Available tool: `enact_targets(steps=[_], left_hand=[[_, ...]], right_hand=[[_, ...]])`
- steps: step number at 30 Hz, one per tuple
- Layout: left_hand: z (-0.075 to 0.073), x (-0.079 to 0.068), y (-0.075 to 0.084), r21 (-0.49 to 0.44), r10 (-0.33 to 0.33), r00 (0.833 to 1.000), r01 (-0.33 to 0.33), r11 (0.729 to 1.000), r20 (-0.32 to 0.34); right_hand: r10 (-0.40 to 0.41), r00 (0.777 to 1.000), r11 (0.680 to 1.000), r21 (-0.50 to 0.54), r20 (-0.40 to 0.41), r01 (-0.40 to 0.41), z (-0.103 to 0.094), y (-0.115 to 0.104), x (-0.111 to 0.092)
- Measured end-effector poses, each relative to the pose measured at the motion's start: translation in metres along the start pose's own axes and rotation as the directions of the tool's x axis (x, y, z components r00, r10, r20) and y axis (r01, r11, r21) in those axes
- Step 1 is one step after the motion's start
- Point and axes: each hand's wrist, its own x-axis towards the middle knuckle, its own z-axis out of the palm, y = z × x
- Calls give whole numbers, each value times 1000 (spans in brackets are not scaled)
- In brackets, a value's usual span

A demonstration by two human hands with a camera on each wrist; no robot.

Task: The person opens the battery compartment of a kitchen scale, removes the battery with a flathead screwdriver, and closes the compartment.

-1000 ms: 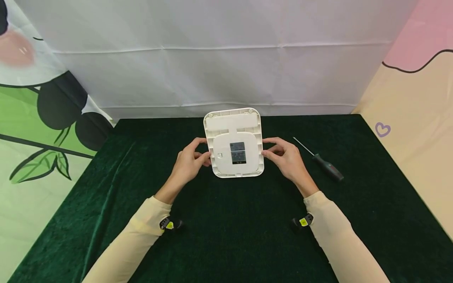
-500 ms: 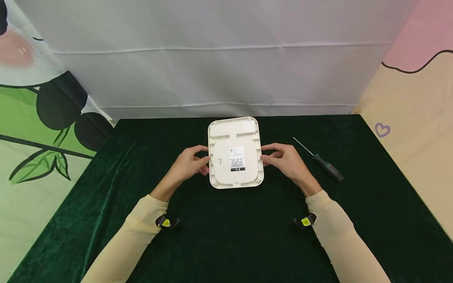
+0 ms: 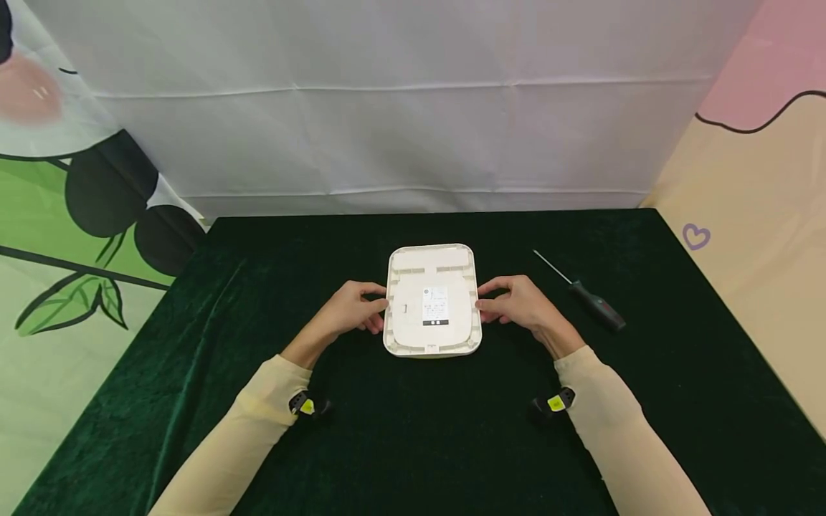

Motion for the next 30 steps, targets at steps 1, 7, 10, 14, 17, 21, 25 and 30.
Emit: enact_targets(steps=[1, 7, 10, 14, 17, 21, 25, 30], left_hand=[[0, 0, 0, 0, -3, 1000, 3, 1000, -2], [2, 2, -4, 4, -20, 1000, 20, 1000, 1], [3, 3, -6, 2, -24, 1000, 24, 1000, 4], [2, 3, -6, 0, -32, 999, 32, 999, 9], [2, 2, -6, 0, -41, 999, 41, 999, 13], [1, 1, -5, 5, -47, 999, 47, 999, 16], [0, 0, -6, 21, -30, 999, 29, 999, 15], [-5, 3, -3, 53, -9, 1000, 9, 999, 4]], right_hand=[[2, 1000, 1000, -2, 4, -2, 1, 1, 0], [14, 1000, 1000, -10, 22, -14, 5, 4, 2], [14, 1000, 1000, -17, 22, -13, 6, 4, 3], [23, 1000, 1000, -7, 22, -23, 7, 4, 4], [31, 999, 1000, -2, 27, -31, 7, 4, 4], [33, 999, 999, -5, 36, -33, 8, 5, 5], [35, 999, 999, -16, 36, -35, 7, 4, 4], [41, 998, 999, -32, 40, -40, 6, 1, 1]])
